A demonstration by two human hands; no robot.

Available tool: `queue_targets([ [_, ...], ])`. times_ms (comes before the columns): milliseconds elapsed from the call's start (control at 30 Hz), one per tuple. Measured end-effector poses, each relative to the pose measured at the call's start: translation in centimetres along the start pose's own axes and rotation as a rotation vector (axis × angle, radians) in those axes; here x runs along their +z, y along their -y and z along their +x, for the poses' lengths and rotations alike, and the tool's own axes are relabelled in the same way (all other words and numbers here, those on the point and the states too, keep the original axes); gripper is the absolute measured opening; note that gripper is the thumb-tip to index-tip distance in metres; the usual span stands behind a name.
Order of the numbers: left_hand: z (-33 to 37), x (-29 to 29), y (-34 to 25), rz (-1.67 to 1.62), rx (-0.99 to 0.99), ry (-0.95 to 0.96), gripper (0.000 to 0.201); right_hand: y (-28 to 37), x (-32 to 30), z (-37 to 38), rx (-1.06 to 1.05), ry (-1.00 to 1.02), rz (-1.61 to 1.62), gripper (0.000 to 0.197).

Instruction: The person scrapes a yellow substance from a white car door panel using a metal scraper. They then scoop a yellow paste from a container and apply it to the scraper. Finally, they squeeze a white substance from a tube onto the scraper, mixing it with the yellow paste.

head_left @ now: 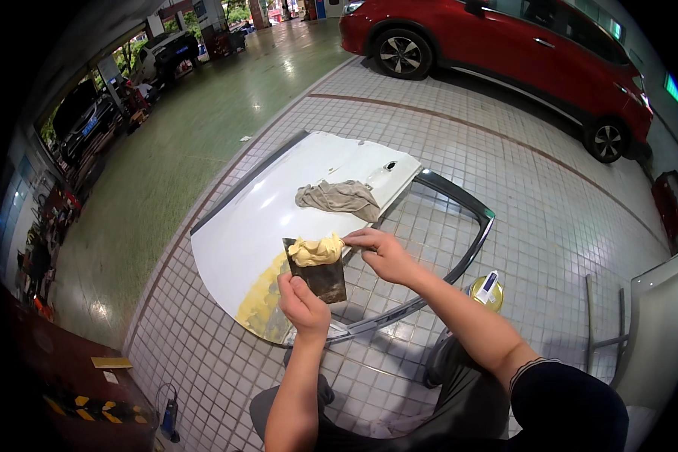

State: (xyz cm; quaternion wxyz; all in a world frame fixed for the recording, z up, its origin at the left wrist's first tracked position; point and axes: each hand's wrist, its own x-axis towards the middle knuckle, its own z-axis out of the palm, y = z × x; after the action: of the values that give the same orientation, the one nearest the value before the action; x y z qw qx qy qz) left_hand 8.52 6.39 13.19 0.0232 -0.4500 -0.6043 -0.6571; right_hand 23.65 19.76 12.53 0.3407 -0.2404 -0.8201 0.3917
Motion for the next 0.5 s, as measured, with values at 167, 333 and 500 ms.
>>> queue_targets([
  [167,0.2,-0.6,0.4,-0.021,0.037,-0.016,0.022,1.9,0.2,-0.6,0.474,0.068,0.999,0.043],
  [333,0.6,-0.7,0.6,-0.009,0.064,0.04,0.018,2.6,0.1,-1.3,0.418,0.06,1.31,0.043],
  [500,1.1,-0.6,0.5,0.05,0.033,0.118,0.025,1.7,-0.1,-1.9,0.213,0.069,1.198,0.043],
])
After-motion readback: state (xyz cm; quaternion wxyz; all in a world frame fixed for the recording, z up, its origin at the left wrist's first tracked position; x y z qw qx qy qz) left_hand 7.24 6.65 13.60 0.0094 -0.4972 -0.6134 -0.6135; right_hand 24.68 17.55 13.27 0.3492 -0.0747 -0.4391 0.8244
